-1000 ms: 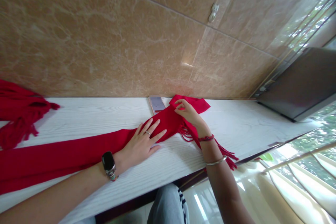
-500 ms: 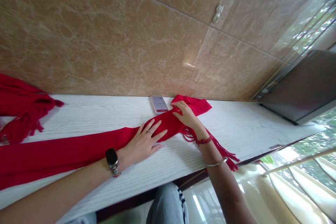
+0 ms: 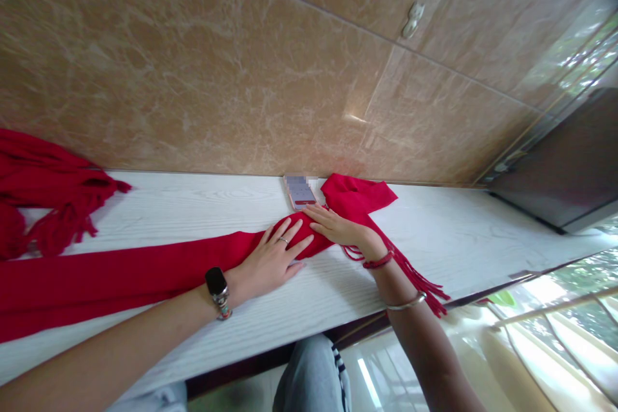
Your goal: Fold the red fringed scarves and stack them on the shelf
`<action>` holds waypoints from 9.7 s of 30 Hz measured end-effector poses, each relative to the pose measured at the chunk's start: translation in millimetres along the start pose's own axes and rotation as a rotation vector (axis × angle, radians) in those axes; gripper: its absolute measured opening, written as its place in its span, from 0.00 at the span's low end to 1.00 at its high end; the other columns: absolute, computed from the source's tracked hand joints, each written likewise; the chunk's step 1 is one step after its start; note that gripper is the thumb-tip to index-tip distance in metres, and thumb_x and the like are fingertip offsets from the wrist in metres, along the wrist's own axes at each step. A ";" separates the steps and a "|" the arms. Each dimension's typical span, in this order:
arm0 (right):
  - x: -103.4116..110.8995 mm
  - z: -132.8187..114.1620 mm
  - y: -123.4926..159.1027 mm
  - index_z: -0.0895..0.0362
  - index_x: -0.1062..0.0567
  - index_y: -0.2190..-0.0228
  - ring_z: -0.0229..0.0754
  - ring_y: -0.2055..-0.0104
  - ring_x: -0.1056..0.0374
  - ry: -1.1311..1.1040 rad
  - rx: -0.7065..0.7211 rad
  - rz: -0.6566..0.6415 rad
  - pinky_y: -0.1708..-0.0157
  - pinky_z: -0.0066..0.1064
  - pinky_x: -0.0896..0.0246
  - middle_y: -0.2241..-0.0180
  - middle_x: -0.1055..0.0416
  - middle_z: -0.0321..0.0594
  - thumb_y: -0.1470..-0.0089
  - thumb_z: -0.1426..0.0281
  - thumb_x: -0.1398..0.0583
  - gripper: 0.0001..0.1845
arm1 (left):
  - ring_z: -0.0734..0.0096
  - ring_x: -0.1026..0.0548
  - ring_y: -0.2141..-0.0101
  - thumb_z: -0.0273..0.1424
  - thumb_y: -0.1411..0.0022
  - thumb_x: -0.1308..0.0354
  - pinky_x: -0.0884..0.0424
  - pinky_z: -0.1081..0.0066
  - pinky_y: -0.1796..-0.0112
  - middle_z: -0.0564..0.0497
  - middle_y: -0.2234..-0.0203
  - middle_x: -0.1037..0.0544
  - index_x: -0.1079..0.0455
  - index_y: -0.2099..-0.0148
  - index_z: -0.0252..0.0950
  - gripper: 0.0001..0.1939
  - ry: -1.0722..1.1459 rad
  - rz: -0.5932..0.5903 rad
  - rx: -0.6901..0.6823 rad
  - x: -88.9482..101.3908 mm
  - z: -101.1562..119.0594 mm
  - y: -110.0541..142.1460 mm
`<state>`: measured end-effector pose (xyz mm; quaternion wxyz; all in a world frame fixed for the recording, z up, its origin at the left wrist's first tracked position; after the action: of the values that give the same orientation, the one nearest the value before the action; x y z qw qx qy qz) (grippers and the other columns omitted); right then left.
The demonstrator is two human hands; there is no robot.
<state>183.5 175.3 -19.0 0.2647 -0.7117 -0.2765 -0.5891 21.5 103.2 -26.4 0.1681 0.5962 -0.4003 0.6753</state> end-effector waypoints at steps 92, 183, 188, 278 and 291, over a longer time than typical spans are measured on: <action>-16.5 -160.2 -52.1 0.64 0.35 0.48 0.45 0.43 0.44 0.082 0.627 0.089 0.44 0.38 0.46 0.48 0.35 0.49 0.45 0.81 0.53 0.23 | 0.58 0.45 0.42 0.26 0.38 0.58 0.44 0.58 0.45 0.44 0.42 0.42 0.40 0.42 0.39 0.22 -0.110 -0.283 0.470 79.8 -100.0 182.2; -14.5 -130.7 -50.2 0.57 0.28 0.54 0.42 0.47 0.39 -0.179 0.572 0.071 0.46 0.38 0.43 0.52 0.31 0.43 0.48 0.81 0.50 0.21 | 0.68 0.33 0.63 0.12 0.53 0.57 0.37 0.67 0.56 0.50 0.69 0.30 0.37 0.69 0.36 0.16 -0.100 -0.326 0.253 92.7 -106.9 183.5; -15.1 -129.8 -50.4 0.55 0.29 0.53 0.41 0.45 0.41 -0.185 0.550 0.057 0.45 0.37 0.45 0.50 0.33 0.41 0.48 0.81 0.50 0.22 | 0.67 0.34 0.61 0.12 0.49 0.57 0.37 0.67 0.55 0.48 0.64 0.30 0.35 0.65 0.34 0.17 -0.161 -0.322 0.294 97.2 -107.7 185.6; 2.3 -93.4 -42.3 0.64 0.49 0.41 0.55 0.37 0.63 0.238 -0.063 0.082 0.43 0.56 0.64 0.39 0.56 0.50 0.46 0.56 0.47 0.38 | 0.55 0.55 0.39 0.40 0.35 0.61 0.51 0.53 0.44 0.39 0.39 0.51 0.49 0.39 0.28 0.27 -0.126 -0.170 0.465 27.3 -37.8 47.4; 5.4 -72.4 -35.1 0.63 0.48 0.41 0.57 0.38 0.62 0.223 -0.133 0.080 0.45 0.57 0.60 0.39 0.54 0.54 0.43 0.61 0.50 0.32 | 0.53 0.54 0.40 0.43 0.36 0.59 0.50 0.53 0.45 0.38 0.39 0.50 0.50 0.39 0.27 0.30 -0.104 -0.176 0.519 17.5 -44.9 45.7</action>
<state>109.4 149.7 0.1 0.2691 -0.6684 -0.1770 -0.6704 -44.9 103.6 -24.1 0.0469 0.6856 -0.1685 0.7066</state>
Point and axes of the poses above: each hand's wrist, its own y-axis away from the middle knuckle, its own x-axis out of the back of the hand, z = x × y, the point moved 4 cm from there along -y, towards the middle knuckle
